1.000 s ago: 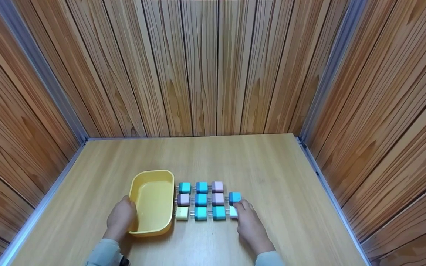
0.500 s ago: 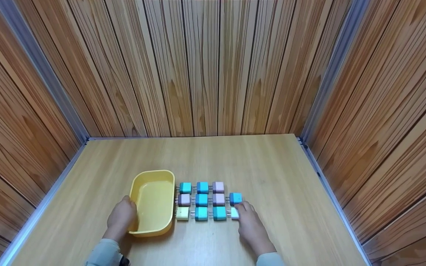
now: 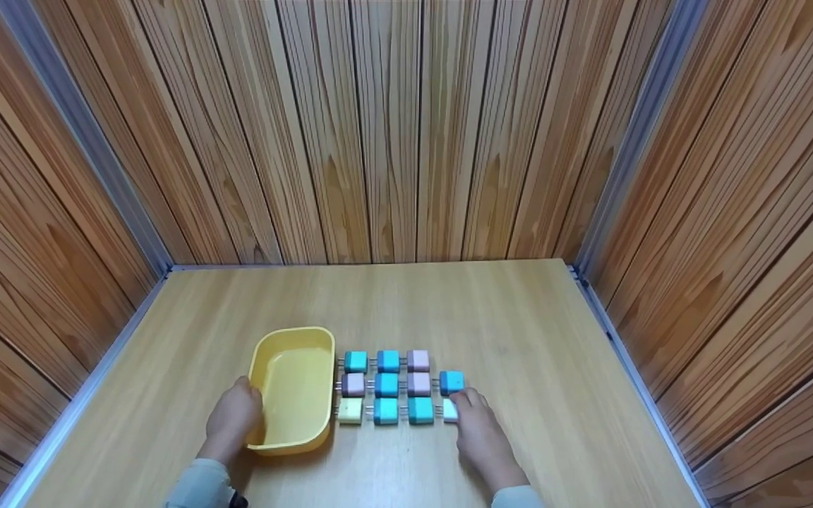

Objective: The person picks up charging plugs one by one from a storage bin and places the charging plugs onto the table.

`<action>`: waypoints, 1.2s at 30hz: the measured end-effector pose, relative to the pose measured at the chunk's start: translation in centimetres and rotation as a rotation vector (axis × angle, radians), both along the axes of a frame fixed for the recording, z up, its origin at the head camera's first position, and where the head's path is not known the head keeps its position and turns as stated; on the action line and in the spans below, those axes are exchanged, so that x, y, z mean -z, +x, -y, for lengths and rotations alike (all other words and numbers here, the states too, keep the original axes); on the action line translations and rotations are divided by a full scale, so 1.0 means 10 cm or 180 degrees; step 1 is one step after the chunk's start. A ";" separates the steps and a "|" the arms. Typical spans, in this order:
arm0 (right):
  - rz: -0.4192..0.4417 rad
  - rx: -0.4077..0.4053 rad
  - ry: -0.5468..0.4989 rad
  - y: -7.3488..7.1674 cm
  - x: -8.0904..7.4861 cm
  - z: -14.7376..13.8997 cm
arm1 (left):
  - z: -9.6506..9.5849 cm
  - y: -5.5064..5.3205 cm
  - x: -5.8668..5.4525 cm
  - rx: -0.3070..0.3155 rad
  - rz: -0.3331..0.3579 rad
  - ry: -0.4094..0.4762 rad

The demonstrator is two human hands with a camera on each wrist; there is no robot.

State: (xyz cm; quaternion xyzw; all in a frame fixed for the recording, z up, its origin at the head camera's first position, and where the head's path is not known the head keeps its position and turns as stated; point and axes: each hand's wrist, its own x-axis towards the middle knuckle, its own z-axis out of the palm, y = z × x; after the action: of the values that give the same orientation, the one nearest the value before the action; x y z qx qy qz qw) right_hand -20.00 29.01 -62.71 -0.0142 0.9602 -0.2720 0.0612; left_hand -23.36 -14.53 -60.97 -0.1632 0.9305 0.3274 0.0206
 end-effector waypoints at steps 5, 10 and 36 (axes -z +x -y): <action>0.0002 -0.0021 0.0057 -0.02 0.01 0.02 | 0.00 0.01 0.02 0.0008 0.0038 0.0033; 0.0021 -0.0028 0.0063 -0.04 0.04 0.07 | 0.05 0.01 0.02 0.0044 -0.0149 -0.0117; -0.0060 -0.0037 0.0115 0.03 0.00 0.24 | 0.25 0.07 0.03 -0.0074 -0.0133 0.0130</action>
State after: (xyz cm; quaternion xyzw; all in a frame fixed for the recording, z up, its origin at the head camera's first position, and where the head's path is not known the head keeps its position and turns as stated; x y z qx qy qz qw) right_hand -19.73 26.62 -62.74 -0.0213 0.9654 -0.2542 0.0539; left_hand -22.66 -16.99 -61.24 -0.1666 0.9218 0.3500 0.0007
